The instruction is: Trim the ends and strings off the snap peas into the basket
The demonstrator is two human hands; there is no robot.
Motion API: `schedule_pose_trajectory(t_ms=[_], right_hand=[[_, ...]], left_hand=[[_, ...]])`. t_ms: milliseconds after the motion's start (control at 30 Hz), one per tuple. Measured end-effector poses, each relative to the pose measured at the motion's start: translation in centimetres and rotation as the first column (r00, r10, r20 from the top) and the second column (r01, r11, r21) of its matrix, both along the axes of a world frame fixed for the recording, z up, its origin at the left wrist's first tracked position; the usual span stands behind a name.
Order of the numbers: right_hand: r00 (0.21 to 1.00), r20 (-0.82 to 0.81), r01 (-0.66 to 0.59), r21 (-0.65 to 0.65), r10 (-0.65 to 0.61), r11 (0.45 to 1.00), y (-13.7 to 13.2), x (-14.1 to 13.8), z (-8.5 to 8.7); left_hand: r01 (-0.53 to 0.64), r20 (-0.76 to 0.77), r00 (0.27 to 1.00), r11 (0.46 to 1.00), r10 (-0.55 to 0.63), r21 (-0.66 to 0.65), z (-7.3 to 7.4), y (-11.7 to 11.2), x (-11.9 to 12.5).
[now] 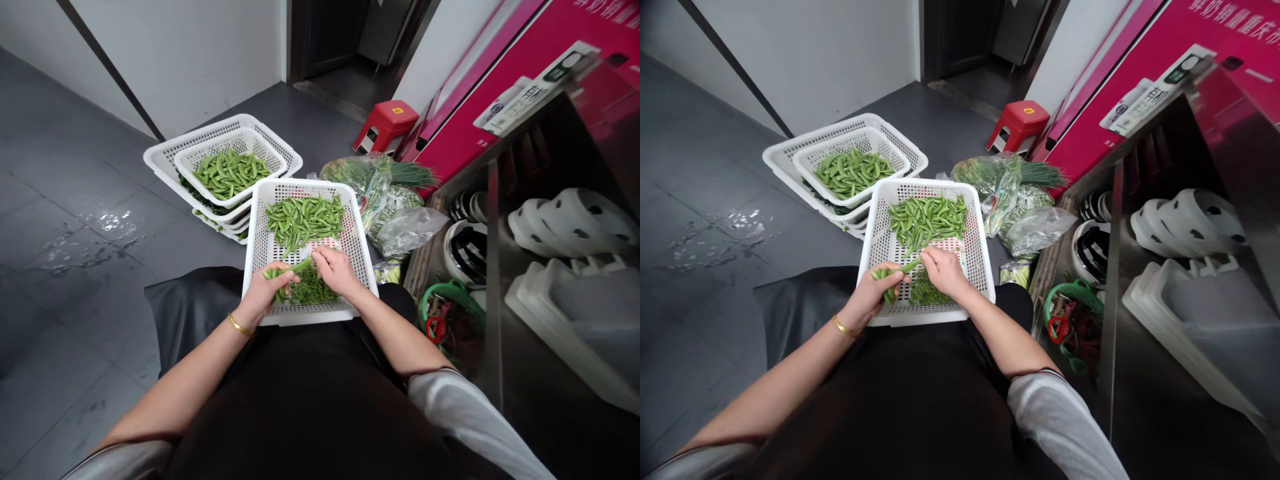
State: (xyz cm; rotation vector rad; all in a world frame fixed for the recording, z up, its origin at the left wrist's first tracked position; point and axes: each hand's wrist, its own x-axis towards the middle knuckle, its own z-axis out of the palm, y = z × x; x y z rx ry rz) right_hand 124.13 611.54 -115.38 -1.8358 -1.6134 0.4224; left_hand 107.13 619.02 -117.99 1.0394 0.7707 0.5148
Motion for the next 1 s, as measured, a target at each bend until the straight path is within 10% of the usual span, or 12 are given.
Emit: schedule_pose_trajectory(t_ms=[200,400,533,667,800,867,1000], right_hand=[[0.957,0.064,-0.275,-0.101,0.282,0.956,-1.2,1.0,-0.2],[0.922,0.099,-0.364,-0.116,0.375,0.924,-0.5,-0.4,-0.8],[0.947,0.113,-0.282,-0.147,0.3,0.948,-1.2,0.4,-1.6],[0.934,-0.004,-0.339,-0.331,0.358,0.881,-1.6,3.0,-2.5],[0.978,-0.137,-0.207,-0.593,0.156,0.778,2.7,5.1,-4.6],[0.993,0.054,0.119,-0.615,-0.109,0.78,6.1,5.4,-6.3],[0.954,0.204,0.299,-0.593,-0.22,0.748,11.1,4.9,-9.8]], left_hand=[[0.111,-0.239,0.969,0.976,-0.064,0.187,1.3,2.9,-2.0],[0.341,-0.235,0.937,0.827,-0.26,0.446,2.9,2.0,-0.6],[0.08,-0.151,0.988,0.961,-0.041,0.266,1.7,2.6,-0.6],[-0.247,0.043,0.968,0.969,0.247,-0.01,1.1,5.6,-2.3],[-0.089,0.212,0.965,0.957,0.152,-0.278,0.6,6.7,-2.5],[-0.03,0.239,0.963,0.93,0.126,-0.367,0.3,6.4,-2.1],[-0.044,0.156,0.98,0.894,0.126,-0.446,0.1,5.7,-1.9]])
